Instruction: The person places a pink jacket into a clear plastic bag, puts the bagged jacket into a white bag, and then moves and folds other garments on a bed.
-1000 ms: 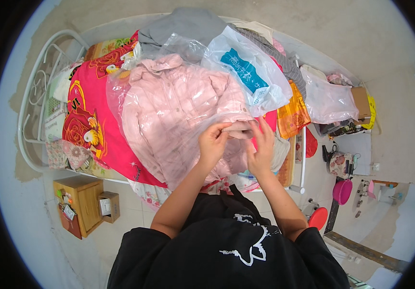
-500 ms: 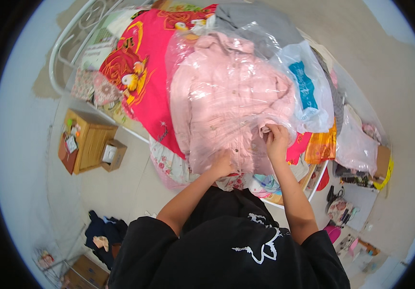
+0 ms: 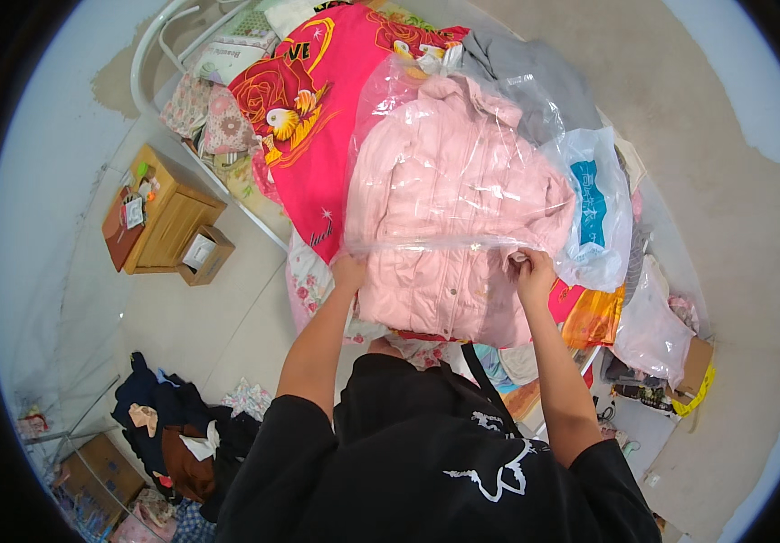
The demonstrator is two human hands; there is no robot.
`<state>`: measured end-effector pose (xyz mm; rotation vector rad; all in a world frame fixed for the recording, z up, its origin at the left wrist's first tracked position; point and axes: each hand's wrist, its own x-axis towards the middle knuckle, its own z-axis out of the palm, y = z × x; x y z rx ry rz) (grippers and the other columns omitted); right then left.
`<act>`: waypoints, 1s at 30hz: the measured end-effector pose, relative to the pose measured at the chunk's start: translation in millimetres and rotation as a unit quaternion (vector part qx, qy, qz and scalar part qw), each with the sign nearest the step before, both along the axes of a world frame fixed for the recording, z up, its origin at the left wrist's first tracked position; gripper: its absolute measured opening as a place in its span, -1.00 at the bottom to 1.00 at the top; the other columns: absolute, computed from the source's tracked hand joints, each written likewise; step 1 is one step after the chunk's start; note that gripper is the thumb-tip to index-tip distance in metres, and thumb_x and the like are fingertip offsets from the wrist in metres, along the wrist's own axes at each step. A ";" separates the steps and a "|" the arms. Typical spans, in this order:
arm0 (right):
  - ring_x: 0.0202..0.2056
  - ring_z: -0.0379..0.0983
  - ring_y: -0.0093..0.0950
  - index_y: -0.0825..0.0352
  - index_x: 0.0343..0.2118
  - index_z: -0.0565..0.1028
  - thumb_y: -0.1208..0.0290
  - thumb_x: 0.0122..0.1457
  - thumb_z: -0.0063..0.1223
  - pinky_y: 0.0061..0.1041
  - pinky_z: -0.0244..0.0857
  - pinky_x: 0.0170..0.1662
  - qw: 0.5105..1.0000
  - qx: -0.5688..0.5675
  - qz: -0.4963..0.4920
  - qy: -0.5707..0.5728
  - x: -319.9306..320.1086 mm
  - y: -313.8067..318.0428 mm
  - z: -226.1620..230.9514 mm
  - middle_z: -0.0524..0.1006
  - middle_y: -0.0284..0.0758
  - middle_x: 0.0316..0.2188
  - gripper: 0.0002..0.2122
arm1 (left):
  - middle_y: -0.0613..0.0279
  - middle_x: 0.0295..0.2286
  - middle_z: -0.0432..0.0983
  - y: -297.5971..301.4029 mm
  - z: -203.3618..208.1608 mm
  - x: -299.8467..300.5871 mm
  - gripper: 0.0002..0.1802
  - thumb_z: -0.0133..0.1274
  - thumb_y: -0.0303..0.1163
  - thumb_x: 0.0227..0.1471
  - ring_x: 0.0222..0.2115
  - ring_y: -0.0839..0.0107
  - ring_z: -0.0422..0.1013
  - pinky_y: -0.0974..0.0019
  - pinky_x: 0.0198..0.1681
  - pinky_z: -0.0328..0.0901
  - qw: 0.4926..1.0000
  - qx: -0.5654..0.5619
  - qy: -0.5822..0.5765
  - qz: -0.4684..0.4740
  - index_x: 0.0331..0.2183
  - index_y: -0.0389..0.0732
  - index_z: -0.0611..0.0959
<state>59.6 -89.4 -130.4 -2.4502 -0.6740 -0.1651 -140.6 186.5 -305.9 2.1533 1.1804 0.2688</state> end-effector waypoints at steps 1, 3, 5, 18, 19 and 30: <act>-0.33 0.32 -0.24 0.35 -0.43 0.48 0.68 -0.14 -0.14 -0.37 0.20 -0.24 1.000 0.005 0.000 0.006 0.1 -1.2 0.2 0.43 -0.19 -0.46 -0.80 | -0.13 -0.46 0.46 4.8 -6.6 1.3 -0.62 0.00 -0.17 -0.17 -0.39 -0.02 0.39 0.08 -0.32 0.26 1.000 0.003 -0.004 0.002 -0.47 -0.35 0.55; -0.34 0.34 -0.24 0.35 -0.43 0.48 0.69 -0.15 -0.14 -0.38 0.22 -0.24 1.000 0.012 0.000 0.008 1.2 -5.1 1.0 0.43 -0.18 -0.46 -0.79 | -0.15 -0.50 0.46 15.8 -16.9 5.2 -0.63 0.02 -0.18 -0.21 -0.46 -0.03 0.40 0.09 -0.39 0.27 0.999 -0.006 0.046 -0.009 -0.52 -0.37 0.55; -0.36 0.38 -0.25 0.36 -0.42 0.48 0.70 -0.15 -0.14 -0.40 0.25 -0.27 0.998 0.042 -0.025 0.044 3.8 -17.3 -2.3 0.45 -0.17 -0.46 -0.79 | -0.12 -0.49 0.47 22.7 -11.3 13.1 -0.63 0.04 -0.20 -0.24 -0.46 0.02 0.42 0.13 -0.40 0.28 0.997 -0.049 0.062 -0.023 -0.46 -0.36 0.55; -0.37 0.39 -0.38 0.35 -0.37 0.48 0.63 -0.12 -0.06 -0.51 0.26 -0.29 0.994 0.044 -0.061 0.075 -25.5 -10.3 16.2 0.44 -0.21 -0.41 -0.81 | 0.26 -0.41 0.45 35.9 159.5 42.9 -0.71 -0.04 -0.38 -0.12 -0.42 0.44 0.37 0.36 -0.30 0.24 0.700 -0.678 -0.212 -0.076 -0.28 -0.29 0.47; -0.29 0.39 -0.42 0.35 -0.35 0.47 0.63 -0.12 -0.04 -0.56 0.27 -0.26 0.997 0.015 -0.040 0.061 -34.3 3.2 25.0 0.44 -0.21 -0.33 -0.79 | 0.26 -0.41 0.45 32.7 173.1 50.8 -0.71 -0.04 -0.38 -0.12 -0.42 0.44 0.37 0.36 -0.30 0.24 0.700 -0.678 -0.212 -0.080 -0.28 -0.29 0.47; -0.49 0.37 -0.54 0.40 -0.35 0.40 0.49 0.00 0.00 -0.63 0.25 -0.44 0.898 0.335 -0.003 0.284 -35.6 79.7 60.9 0.44 -0.30 -0.50 -0.85 | 0.31 -0.42 0.45 -21.0 259.0 129.9 -0.76 -0.12 -0.28 -0.03 -0.43 0.50 0.35 0.38 -0.33 0.17 0.669 -0.713 -0.170 -0.124 -0.30 -0.14 0.49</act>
